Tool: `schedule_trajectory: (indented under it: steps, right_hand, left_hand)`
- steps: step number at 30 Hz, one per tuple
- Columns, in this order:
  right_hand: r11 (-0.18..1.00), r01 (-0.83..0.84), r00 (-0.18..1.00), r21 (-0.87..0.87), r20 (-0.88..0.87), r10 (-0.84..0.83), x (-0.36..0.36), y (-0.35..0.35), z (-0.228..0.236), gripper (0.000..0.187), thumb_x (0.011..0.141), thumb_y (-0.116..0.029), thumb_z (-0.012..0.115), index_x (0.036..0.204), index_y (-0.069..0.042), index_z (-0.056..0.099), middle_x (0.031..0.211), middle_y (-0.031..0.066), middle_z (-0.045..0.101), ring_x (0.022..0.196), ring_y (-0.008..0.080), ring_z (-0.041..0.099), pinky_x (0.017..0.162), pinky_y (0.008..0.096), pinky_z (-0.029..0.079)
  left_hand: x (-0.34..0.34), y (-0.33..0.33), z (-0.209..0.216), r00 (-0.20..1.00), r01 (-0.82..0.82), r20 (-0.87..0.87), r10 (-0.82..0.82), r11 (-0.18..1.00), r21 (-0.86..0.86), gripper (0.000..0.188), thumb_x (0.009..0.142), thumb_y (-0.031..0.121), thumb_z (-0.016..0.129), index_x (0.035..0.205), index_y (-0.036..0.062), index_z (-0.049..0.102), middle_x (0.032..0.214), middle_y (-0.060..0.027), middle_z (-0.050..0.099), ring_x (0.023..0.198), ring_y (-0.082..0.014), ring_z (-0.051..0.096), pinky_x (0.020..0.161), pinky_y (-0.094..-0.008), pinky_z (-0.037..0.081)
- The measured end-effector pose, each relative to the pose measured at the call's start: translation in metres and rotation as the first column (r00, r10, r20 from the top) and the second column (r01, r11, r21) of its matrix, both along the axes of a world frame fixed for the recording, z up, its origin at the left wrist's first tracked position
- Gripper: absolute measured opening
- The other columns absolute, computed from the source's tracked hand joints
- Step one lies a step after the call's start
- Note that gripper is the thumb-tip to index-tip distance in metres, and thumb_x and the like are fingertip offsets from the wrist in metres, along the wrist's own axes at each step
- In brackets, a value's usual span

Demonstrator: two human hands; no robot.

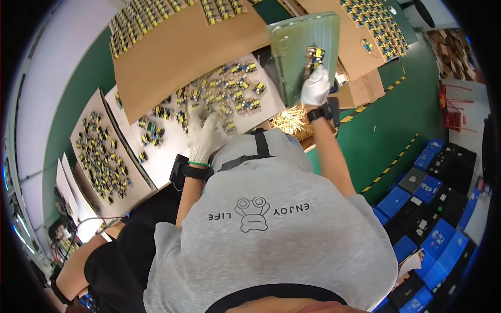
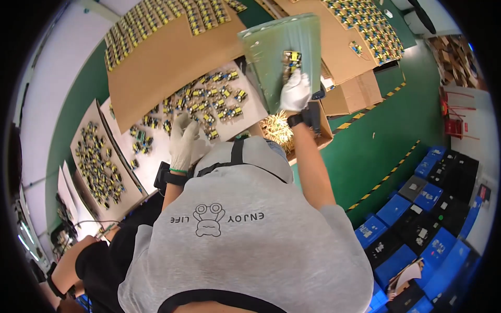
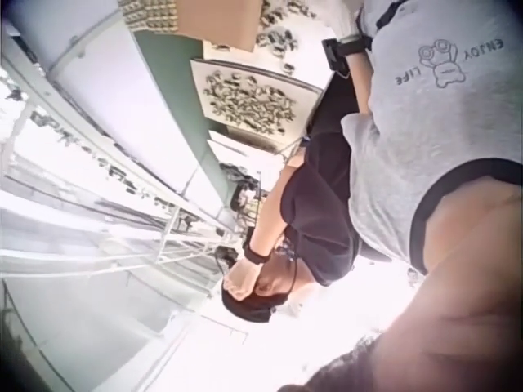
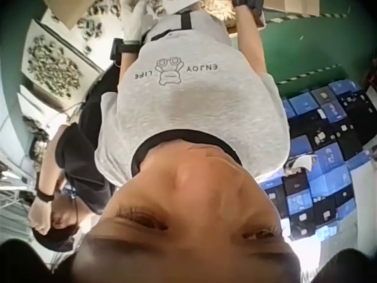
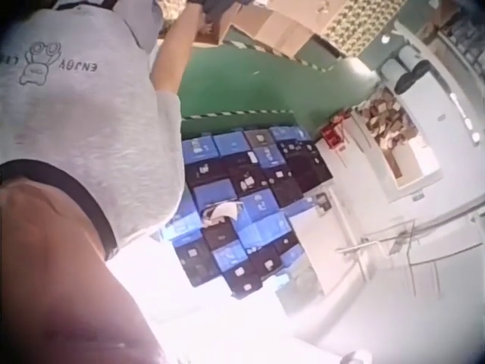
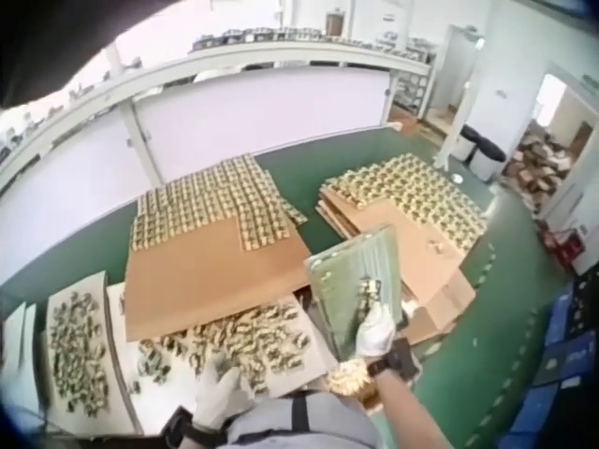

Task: The person picks up circuit boards from a pile, presses them against a green board, and turns them over to inspect both sides before placing them onto a cardboard sheet.

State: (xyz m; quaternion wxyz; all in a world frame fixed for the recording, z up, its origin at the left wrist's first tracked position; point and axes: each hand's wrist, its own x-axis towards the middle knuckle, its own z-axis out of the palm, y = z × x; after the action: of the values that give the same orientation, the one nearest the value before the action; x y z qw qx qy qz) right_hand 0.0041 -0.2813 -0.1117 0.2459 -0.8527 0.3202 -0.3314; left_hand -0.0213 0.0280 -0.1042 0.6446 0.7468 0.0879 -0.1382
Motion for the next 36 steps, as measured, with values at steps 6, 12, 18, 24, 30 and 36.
schedule_trajectory:
  steps: [6, 12, 18, 24, 30, 36]
  right_hand:
    - [0.991, -0.093, 0.995, 0.094, 0.029, 0.091, -0.017, 0.014, -0.004, 0.037, 0.096, -0.03, 0.038, 0.083, -0.001, 0.058, 0.073, 0.023, 0.059, 0.073, 0.0425, 0.059, 0.064, 0.0475, 0.046]
    - [-0.319, -0.501, 0.742, 0.805, 0.589, 0.32, -0.03, 0.006, 0.022, 0.066, 0.089, -0.063, 0.04, 0.098, -0.001, 0.061, 0.06, 0.0, 0.051, 0.048, 0.0117, 0.048, 0.044, 0.0252, 0.036]
    - [-0.706, -0.3, 0.555, 0.642, 0.719, 0.418, -0.025, 0.073, 0.053, 0.074, 0.08, -0.065, 0.054, 0.113, 0.0, 0.055, 0.059, -0.0016, 0.047, 0.046, 0.0102, 0.042, 0.044, 0.0246, 0.031]
    - [-0.766, -0.067, 0.35, 0.639, 0.735, 0.581, 0.003, 0.092, 0.053, 0.068, 0.087, -0.057, 0.05, 0.117, 0.004, 0.054, 0.057, 0.0001, 0.047, 0.041, 0.011, 0.041, 0.039, 0.0246, 0.032]
    - [-0.705, 0.162, 0.577, 0.691, 0.513, 0.636, 0.006, 0.125, 0.043, 0.05, 0.09, -0.047, 0.044, 0.112, -0.003, 0.056, 0.06, 0.0017, 0.048, 0.047, 0.0125, 0.043, 0.042, 0.0278, 0.034]
    - [-0.804, 0.373, 0.492, 0.462, 0.637, 0.594, 0.009, 0.166, 0.044, 0.039, 0.089, -0.044, 0.046, 0.102, -0.008, 0.054, 0.059, -0.0008, 0.042, 0.045, 0.012, 0.04, 0.042, 0.0265, 0.031]
  left_hand:
    - [0.015, -0.021, 0.024, 0.863, 0.149, 0.427, -0.27, 0.944, 0.295, 0.048, 0.09, 0.02, 0.057, 0.128, -0.006, 0.042, 0.108, -0.013, 0.056, 0.086, -0.0143, 0.057, 0.07, -0.0251, 0.049]
    - [0.016, -0.041, 0.061, 0.993, 0.119, 0.034, -0.115, 0.984, -0.131, 0.038, 0.092, 0.016, 0.054, 0.123, -0.0043, 0.048, 0.1, -0.0078, 0.059, 0.084, -0.0111, 0.058, 0.073, -0.0251, 0.05]
    - [-0.001, -0.038, 0.072, 0.993, -0.064, 0.093, 0.071, 0.995, -0.077, 0.047, 0.087, 0.024, 0.06, 0.125, -0.0012, 0.049, 0.1, -0.0086, 0.061, 0.082, -0.0125, 0.058, 0.072, -0.0279, 0.049]
    - [-0.014, -0.015, 0.086, 0.884, -0.375, 0.375, 0.28, 0.903, 0.21, 0.059, 0.079, 0.019, 0.068, 0.129, 0.0005, 0.043, 0.103, -0.0159, 0.059, 0.083, -0.0211, 0.063, 0.073, -0.0329, 0.051]
    - [-0.018, 0.018, 0.095, 0.806, -0.442, 0.529, 0.264, 0.863, 0.243, 0.061, 0.076, 0.013, 0.068, 0.129, -0.0001, 0.041, 0.111, -0.0191, 0.056, 0.086, -0.0242, 0.063, 0.072, -0.0347, 0.052]
    - [-0.028, 0.049, 0.1, 0.818, -0.495, 0.454, 0.354, 0.835, 0.24, 0.06, 0.077, 0.012, 0.067, 0.129, -0.0003, 0.041, 0.113, -0.0191, 0.055, 0.087, -0.024, 0.063, 0.072, -0.0344, 0.052]
